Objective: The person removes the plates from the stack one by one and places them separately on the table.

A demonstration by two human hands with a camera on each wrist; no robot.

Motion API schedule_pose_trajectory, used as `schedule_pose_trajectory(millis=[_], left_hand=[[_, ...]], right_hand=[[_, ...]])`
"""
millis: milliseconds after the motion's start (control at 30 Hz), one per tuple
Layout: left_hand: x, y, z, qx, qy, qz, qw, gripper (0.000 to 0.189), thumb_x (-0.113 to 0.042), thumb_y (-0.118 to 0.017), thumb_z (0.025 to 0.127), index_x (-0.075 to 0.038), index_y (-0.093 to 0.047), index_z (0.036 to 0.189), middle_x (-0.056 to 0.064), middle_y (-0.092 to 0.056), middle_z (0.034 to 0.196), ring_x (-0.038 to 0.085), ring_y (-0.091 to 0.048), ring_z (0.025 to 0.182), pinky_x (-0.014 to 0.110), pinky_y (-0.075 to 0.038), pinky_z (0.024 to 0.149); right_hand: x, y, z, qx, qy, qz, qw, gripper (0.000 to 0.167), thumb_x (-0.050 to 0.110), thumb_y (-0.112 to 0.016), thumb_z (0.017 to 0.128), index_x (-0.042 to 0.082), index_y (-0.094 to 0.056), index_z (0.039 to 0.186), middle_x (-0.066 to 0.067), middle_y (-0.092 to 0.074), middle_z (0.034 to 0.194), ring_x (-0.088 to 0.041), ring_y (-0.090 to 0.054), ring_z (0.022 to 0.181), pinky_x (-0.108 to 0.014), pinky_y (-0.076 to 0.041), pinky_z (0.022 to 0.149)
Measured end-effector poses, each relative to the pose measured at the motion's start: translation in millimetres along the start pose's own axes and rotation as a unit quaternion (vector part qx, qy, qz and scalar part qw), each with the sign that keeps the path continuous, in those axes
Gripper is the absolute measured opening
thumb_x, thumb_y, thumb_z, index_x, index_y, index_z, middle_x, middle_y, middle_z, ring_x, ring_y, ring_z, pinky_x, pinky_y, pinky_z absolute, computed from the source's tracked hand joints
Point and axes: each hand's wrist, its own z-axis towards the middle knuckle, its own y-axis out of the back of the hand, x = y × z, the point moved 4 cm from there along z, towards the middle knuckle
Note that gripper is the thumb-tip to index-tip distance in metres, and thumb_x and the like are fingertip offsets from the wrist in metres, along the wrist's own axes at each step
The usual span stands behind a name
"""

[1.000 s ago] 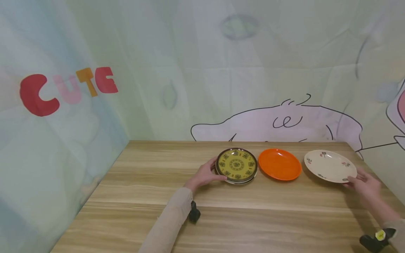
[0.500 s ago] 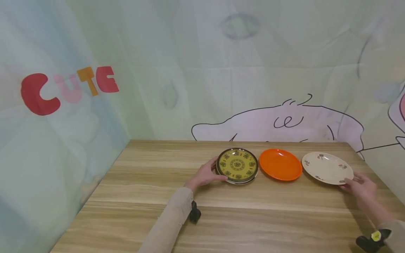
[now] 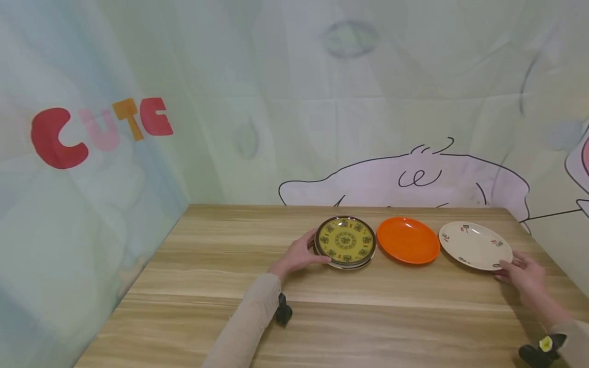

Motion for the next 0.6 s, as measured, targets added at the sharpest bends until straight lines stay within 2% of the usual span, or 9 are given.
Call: schedule_pose_trajectory(millis=[167, 400, 600], left_hand=[[0.7, -0.1, 0.0, 0.001, -0.003, -0.010, 0.9999, 0.096, -0.028, -0.081, 0.066, -0.008, -0.025, 0.143, 0.011, -0.033, 0.144, 0.022, -0.034, 0.130, 0.037, -0.024, 0.110], [2.1, 0.2, 1.4, 0.001, -0.002, -0.007, 1.0000, 0.096, -0.030, -0.081, 0.066, -0.010, -0.026, 0.143, 0.009, -0.033, 0.144, 0.021, -0.034, 0.130, 0.036, -0.024, 0.109], [0.3, -0.2, 0.8, 0.003, -0.002, -0.007, 1.0000, 0.096, -0.029, -0.081, 0.066, -0.011, -0.026, 0.143, 0.008, -0.034, 0.144, 0.020, -0.034, 0.130, 0.034, -0.025, 0.109]], right_hand=[[-1.3, 0.3, 0.4, 0.011, 0.023, -0.013, 0.9996, 0.061, 0.004, -0.038, 0.092, -0.013, 0.000, 0.138, -0.044, -0.019, 0.133, 0.008, -0.051, 0.056, -0.020, -0.055, 0.060], [-0.4, 0.0, 2.1, 0.005, 0.047, -0.050, 0.9976, 0.059, 0.003, -0.039, 0.092, -0.017, -0.005, 0.135, -0.045, -0.025, 0.129, 0.006, -0.052, 0.056, -0.021, -0.055, 0.058], [-0.1, 0.0, 1.2, 0.007, 0.036, -0.057, 0.9977, 0.060, 0.003, -0.039, 0.092, -0.016, -0.003, 0.136, -0.045, -0.025, 0.129, 0.007, -0.050, 0.055, -0.019, -0.054, 0.057]])
